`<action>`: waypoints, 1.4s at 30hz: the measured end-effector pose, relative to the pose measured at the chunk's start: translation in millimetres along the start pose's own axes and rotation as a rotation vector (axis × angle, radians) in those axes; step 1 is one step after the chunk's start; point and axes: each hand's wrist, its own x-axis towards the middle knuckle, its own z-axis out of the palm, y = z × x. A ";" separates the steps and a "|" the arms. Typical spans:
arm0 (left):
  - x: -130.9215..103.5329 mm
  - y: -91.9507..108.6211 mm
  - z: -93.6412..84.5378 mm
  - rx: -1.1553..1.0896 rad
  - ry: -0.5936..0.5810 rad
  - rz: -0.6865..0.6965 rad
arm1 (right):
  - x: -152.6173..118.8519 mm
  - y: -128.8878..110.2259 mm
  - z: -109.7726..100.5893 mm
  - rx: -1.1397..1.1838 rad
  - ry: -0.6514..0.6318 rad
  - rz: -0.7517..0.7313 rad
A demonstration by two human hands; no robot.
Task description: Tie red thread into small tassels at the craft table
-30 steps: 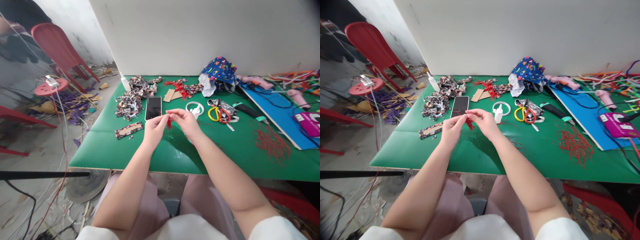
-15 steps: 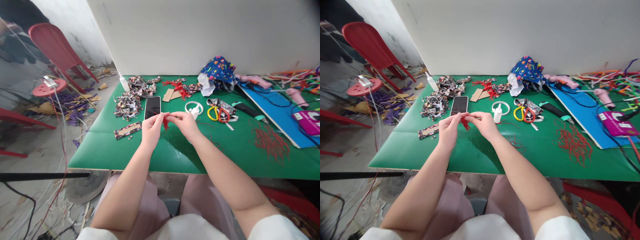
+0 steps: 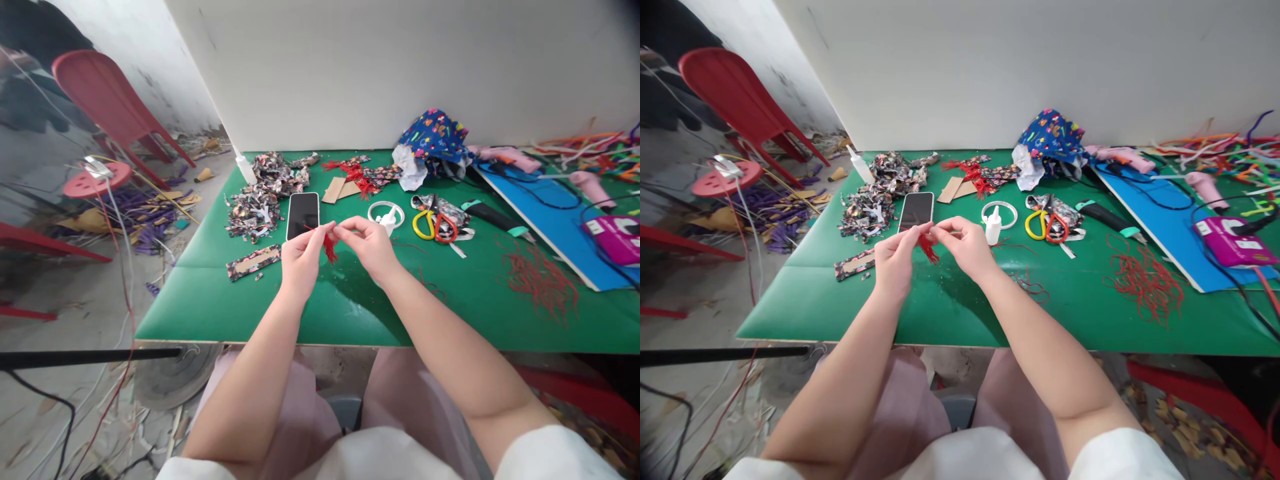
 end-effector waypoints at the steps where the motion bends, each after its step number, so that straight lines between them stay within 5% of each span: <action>1: 0.0 0.4 0.0 -0.001 0.003 -0.001 | 0.0 -0.3 -0.4 -0.017 0.005 -0.011; 9: -0.7 -1.1 -1.5 -0.087 0.036 -0.011 | 1.9 2.3 -3.5 -0.080 0.063 -0.024; 21: -0.7 1.3 -0.1 -0.172 -0.018 0.003 | -0.8 -2.3 -2.5 0.164 -0.095 0.035; 42: 6.9 0.2 -4.8 -0.112 0.130 0.004 | -4.5 -5.0 -3.1 0.057 -0.278 0.028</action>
